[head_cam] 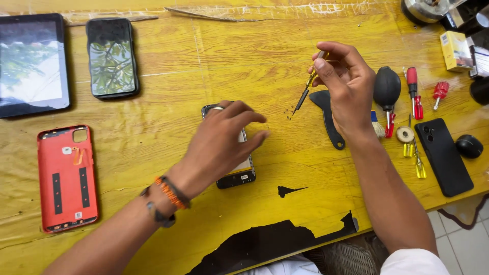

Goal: Disassembling a smartphone by removing screws and internal components like the motherboard using a screwdriver and pry tool.

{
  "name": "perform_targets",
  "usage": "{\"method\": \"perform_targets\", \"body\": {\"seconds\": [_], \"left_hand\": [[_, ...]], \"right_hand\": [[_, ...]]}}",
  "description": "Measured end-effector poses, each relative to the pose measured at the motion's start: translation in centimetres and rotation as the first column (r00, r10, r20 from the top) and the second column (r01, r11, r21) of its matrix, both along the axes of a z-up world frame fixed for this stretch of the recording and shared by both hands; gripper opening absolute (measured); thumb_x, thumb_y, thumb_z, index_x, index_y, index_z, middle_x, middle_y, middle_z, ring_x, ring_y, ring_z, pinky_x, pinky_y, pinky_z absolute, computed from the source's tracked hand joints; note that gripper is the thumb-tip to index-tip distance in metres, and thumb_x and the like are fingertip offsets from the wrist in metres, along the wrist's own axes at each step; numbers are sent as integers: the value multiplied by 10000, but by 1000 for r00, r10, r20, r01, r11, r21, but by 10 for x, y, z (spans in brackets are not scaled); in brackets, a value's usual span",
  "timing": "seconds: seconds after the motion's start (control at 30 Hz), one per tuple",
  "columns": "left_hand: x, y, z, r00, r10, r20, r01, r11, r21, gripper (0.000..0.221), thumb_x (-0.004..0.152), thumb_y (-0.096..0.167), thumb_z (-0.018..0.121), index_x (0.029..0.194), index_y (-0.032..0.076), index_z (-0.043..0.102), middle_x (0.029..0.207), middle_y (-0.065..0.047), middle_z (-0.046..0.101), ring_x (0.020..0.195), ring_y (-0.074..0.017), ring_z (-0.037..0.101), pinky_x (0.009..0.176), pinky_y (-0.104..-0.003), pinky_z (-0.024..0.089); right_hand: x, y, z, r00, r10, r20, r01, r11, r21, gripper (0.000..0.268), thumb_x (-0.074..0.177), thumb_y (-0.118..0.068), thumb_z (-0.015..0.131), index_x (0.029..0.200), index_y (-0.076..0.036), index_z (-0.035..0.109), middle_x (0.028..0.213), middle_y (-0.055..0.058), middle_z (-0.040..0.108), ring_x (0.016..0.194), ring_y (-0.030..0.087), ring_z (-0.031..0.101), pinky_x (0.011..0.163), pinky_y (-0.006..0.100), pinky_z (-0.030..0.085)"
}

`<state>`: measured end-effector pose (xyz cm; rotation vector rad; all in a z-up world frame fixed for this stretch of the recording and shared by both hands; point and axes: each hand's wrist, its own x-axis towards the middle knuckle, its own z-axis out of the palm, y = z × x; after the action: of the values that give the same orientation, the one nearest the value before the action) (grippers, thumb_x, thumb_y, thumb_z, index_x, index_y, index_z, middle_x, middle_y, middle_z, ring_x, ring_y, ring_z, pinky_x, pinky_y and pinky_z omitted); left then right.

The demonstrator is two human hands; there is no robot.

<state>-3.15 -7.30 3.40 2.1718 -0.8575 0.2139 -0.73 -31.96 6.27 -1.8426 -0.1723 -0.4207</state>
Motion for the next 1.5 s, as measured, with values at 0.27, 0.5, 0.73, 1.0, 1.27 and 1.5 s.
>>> {"method": "perform_targets", "body": {"seconds": [0.27, 0.5, 0.73, 1.0, 1.27, 1.5], "left_hand": [[17, -59, -2, 999, 41, 2, -41, 998, 49, 317, 917, 429, 739, 1037, 140, 786, 979, -46, 717, 866, -317, 630, 742, -469, 480], [22, -72, -3, 990, 64, -123, -67, 998, -15, 143, 930, 276, 755, 914, 144, 807, 844, -20, 761, 750, -220, 663, 581, -410, 483], [37, -72, -23, 995, 56, -87, -47, 994, 93, 129, 923, 301, 770, 925, 177, 806, 867, -23, 752, 804, -262, 628, 648, -443, 467], [56, -79, -35, 999, 18, -40, -12, 988, 154, 112, 941, 236, 736, 972, 174, 824, 894, -26, 717, 872, -295, 594, 733, -459, 477], [70, -87, -45, 1000, -20, 20, 16, 983, 182, 138, 953, 265, 708, 991, 196, 822, 921, -22, 702, 901, -296, 591, 802, -446, 461], [77, -85, -45, 999, -13, 47, 2, 974, 226, 202, 967, 238, 664, 1084, 191, 822, 956, -41, 696, 917, -325, 606, 810, -466, 467]], "right_hand": [[-8, 5, 10, 995, 6, 100, -5, 1000, -12, 207, 1064, -115, 660, 1251, -30, 637, 1090, 94, 672, 952, 167, 679, 752, 281, 632], [-8, 0, 11, 993, 6, 121, -6, 1000, 3, 210, 1050, -128, 667, 1239, -38, 656, 1069, 76, 676, 928, 152, 671, 744, 269, 600], [1, -21, 11, 966, -37, 256, 38, 999, 0, 183, 1085, -98, 650, 1252, -32, 617, 1088, 100, 652, 951, 174, 666, 721, 285, 623], [7, -31, 6, 959, -71, 274, 80, 997, -22, 182, 1085, -96, 653, 1262, -61, 627, 1098, 90, 660, 958, 182, 664, 735, 307, 634], [5, -32, 7, 956, -75, 283, 93, 994, -51, 175, 1091, -103, 638, 1263, -68, 627, 1108, 82, 655, 961, 181, 652, 748, 314, 634], [7, -32, 8, 967, -69, 243, 94, 991, -95, 176, 1078, -117, 646, 1240, -48, 649, 1064, 83, 667, 923, 175, 673, 692, 283, 631]]}}
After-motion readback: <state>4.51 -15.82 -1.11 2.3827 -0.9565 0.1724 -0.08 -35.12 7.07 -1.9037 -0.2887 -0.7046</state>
